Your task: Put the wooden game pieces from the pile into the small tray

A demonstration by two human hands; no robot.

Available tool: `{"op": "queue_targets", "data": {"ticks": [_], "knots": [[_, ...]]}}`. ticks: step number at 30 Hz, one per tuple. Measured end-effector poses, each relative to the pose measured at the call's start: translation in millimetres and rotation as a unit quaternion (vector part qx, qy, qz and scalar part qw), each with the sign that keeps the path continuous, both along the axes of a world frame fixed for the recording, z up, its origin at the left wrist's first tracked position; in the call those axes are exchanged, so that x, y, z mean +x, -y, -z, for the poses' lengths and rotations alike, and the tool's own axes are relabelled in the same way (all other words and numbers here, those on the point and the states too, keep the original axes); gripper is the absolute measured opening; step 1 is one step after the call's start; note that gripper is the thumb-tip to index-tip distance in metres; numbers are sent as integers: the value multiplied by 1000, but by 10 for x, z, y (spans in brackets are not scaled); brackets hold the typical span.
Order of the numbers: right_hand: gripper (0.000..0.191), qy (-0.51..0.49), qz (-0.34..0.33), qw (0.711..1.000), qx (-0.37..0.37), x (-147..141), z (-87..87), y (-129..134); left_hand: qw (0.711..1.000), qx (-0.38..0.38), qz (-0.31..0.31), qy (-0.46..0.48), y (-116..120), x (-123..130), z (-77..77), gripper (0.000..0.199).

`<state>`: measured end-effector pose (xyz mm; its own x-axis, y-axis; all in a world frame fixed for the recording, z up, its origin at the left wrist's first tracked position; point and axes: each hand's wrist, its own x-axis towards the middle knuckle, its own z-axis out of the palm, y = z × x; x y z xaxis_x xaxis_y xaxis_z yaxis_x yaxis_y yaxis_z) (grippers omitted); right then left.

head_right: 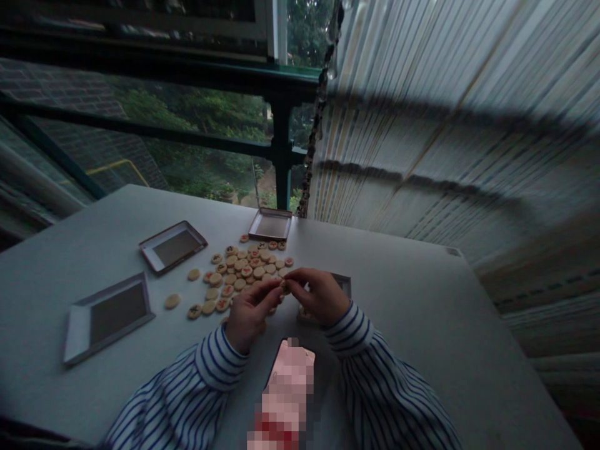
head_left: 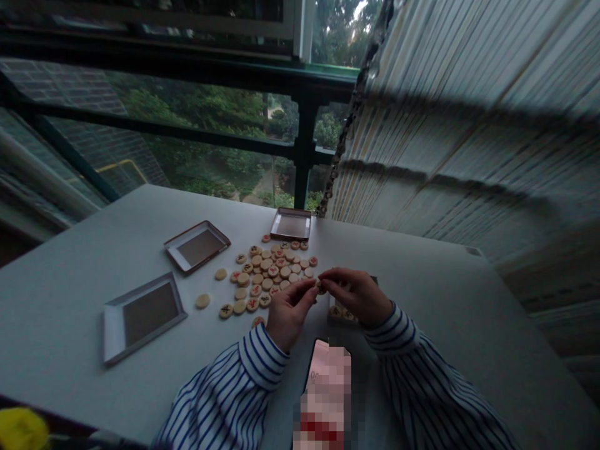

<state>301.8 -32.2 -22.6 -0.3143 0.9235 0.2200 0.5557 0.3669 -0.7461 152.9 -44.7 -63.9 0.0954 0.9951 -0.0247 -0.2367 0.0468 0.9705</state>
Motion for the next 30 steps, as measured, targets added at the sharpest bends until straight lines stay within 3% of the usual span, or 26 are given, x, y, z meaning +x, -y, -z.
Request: {"op": "queue_targets", "data": {"ticks": [12,30], "knots": [[18,-15,22,1000,9,-3,-1,0,1000,-8,6,20,9,30,72,35],[19,-16,10,1000,-6,18,10,2,999,-32,-33,9,-20,-14,-1,30]]}}
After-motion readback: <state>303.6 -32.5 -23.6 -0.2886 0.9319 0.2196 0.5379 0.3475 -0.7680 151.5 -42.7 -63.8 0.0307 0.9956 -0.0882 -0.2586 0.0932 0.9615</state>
